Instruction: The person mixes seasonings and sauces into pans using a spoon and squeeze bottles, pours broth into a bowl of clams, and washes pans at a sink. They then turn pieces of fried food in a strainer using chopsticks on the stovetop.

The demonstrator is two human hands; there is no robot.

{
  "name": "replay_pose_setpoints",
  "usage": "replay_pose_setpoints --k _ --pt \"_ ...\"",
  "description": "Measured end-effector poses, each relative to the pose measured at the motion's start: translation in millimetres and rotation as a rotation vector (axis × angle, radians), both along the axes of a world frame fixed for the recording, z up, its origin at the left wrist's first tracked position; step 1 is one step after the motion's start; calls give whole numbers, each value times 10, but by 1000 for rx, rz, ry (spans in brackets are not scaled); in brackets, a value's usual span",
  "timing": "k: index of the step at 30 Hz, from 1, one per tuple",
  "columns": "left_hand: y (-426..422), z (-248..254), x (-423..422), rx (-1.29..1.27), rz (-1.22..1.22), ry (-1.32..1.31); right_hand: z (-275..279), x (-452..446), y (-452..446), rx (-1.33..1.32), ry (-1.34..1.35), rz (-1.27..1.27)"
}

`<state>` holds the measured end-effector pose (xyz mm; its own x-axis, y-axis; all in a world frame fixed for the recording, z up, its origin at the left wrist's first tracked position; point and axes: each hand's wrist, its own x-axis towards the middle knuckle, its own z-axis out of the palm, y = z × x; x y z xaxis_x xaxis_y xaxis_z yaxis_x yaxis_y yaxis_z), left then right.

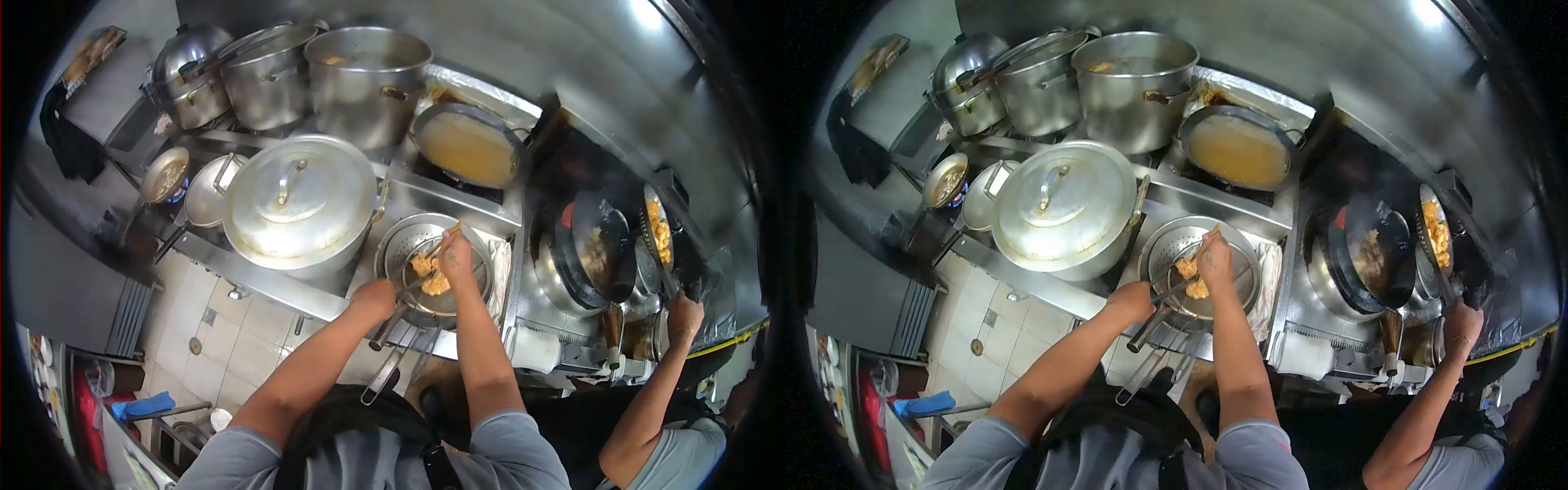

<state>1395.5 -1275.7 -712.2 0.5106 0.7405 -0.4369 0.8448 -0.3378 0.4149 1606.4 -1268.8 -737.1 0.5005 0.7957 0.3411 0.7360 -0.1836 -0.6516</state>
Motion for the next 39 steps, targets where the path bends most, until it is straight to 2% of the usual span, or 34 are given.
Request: replay_pose_setpoints --k 1,2,7,8,10,13,15,17,19,22,26,27,29,31,33,37,39 --pt "-1 8 3 3 22 -6 -98 70 82 -12 -52 25" --pt "5 6 -7 -4 49 -6 256 -83 -12 -41 -36 -20" --pt "-5 -20 -38 -8 39 -18 114 -90 -15 -6 -68 31" --pt "36 -21 -30 -4 30 -2 410 -166 -67 -12 -16 -25" --pt "45 -20 -63 -8 31 -22 585 -282 -158 -23 50 -86" --pt "-42 5 -75 7 45 -38 62 -119 -37 -130 -81 -43" --pt "5 5 -53 5 97 -31 380 -195 -56 -101 -68 -58" --pt "11 -54 -75 -19 22 -24 471 -213 24 34 56 -42" --pt "6 -60 -40 21 -2 -11 135 -42 174 -22 1 -5" --pt "25 26 -56 -26 50 -7 155 -2 203 -45 -66 -25" --pt "2 -59 -42 -78 29 20 -167 136 200 -84 -123 81" --pt "39 -25 -22 -69 55 15 95 76 176 -75 -132 84" --pt "36 -27 -52 -49 54 26 477 -89 12 77 77 -36" --pt "28 -27 -62 -77 18 21 227 -93 -13 55 75 -37" --pt "12 -70 -38 -40 29 -2 282 -121 59 -39 -69 13" --pt "33 -126 -81 -75 28 -18 317 -177 -42 -126 18 -26" --pt "12 -207 -87 -84 24 -3 290 -251 -102 -140 -95 -1"
